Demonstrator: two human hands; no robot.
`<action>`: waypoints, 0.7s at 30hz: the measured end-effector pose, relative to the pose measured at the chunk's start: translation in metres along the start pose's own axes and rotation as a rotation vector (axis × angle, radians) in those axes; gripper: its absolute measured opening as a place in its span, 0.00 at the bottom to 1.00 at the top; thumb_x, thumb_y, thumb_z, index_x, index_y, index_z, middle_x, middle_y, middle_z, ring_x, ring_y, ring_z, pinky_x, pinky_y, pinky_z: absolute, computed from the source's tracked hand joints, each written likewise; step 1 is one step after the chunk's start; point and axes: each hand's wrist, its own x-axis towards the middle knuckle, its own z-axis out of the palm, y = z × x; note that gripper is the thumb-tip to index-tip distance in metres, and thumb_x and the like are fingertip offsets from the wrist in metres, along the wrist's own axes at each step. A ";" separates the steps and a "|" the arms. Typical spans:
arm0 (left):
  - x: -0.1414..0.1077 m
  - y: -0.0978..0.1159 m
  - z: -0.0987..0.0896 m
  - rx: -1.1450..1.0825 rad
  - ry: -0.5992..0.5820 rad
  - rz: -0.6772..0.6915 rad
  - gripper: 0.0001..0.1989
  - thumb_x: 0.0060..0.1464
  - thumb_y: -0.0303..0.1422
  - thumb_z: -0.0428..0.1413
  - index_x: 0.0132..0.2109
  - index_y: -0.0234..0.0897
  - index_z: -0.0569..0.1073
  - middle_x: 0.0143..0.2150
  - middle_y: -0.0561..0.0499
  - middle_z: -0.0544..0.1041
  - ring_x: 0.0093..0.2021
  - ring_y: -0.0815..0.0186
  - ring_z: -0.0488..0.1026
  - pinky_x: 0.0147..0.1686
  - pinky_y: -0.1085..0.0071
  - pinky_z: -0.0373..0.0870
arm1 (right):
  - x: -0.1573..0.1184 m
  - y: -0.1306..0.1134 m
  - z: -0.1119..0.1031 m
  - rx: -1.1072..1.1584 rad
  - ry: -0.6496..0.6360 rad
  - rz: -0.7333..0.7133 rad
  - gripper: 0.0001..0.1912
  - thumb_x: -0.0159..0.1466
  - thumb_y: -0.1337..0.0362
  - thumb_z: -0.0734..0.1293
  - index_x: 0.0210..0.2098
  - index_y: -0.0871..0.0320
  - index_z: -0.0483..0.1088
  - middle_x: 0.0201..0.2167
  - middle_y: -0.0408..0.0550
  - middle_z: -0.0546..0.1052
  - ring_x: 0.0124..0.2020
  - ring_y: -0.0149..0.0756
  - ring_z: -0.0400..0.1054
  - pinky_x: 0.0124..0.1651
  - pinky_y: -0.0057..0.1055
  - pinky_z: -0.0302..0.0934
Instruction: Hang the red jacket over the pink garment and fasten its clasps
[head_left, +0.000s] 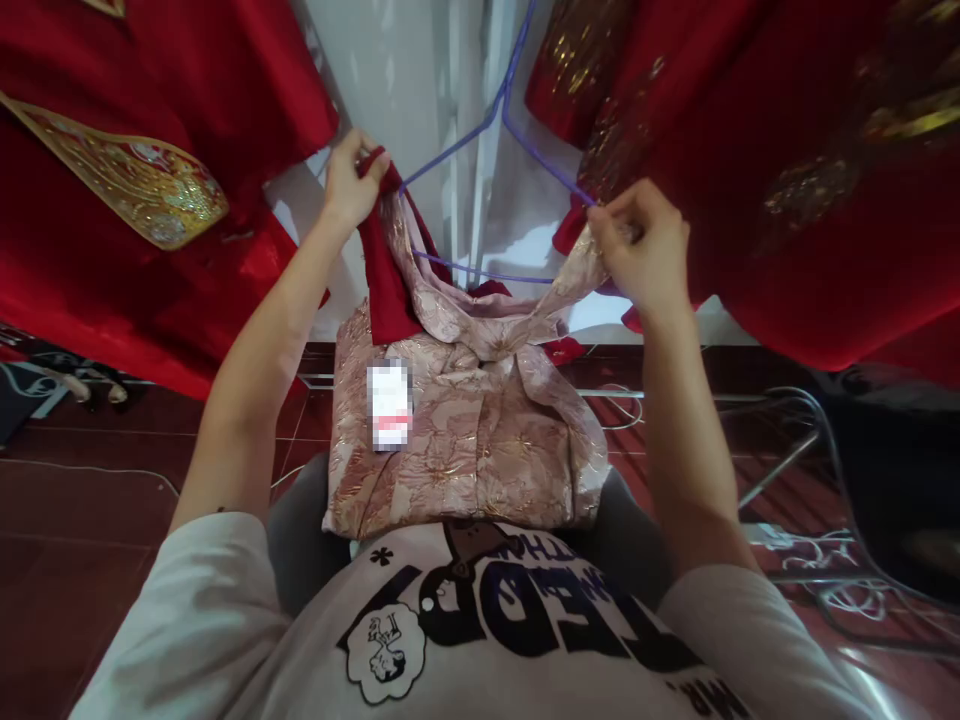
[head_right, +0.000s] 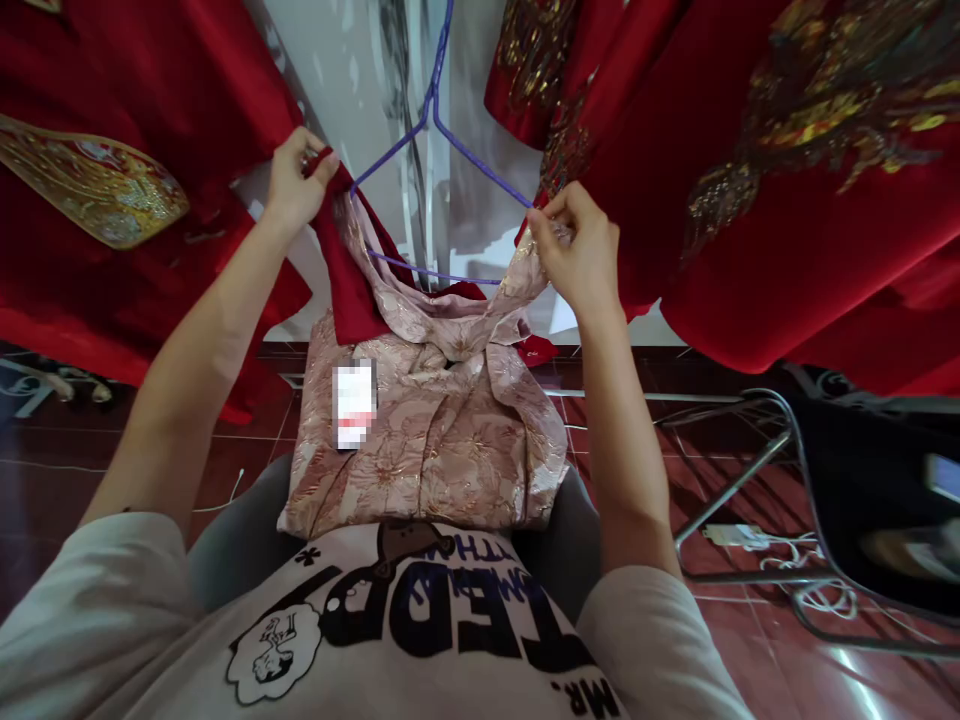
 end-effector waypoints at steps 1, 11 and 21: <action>-0.004 0.014 0.002 0.034 0.000 -0.009 0.19 0.64 0.22 0.59 0.31 0.43 0.59 0.30 0.56 0.64 0.32 0.69 0.56 0.40 0.69 0.62 | -0.001 -0.002 0.000 0.020 -0.001 -0.005 0.16 0.67 0.52 0.68 0.30 0.54 0.65 0.25 0.41 0.69 0.27 0.32 0.63 0.40 0.37 0.64; -0.057 0.090 0.009 -0.088 0.120 0.199 0.20 0.67 0.20 0.54 0.33 0.46 0.55 0.31 0.52 0.68 0.34 0.61 0.68 0.39 0.65 0.67 | 0.009 -0.009 -0.022 0.357 -0.315 0.036 0.35 0.52 0.29 0.73 0.26 0.56 0.66 0.23 0.42 0.74 0.23 0.28 0.64 0.32 0.37 0.67; -0.026 0.031 -0.009 -0.388 -0.340 0.169 0.33 0.46 0.70 0.63 0.31 0.46 0.63 0.31 0.52 0.65 0.33 0.62 0.63 0.44 0.60 0.70 | 0.018 -0.034 0.064 0.739 -0.877 0.135 0.19 0.62 0.39 0.70 0.42 0.43 0.80 0.56 0.34 0.79 0.62 0.38 0.69 0.72 0.50 0.61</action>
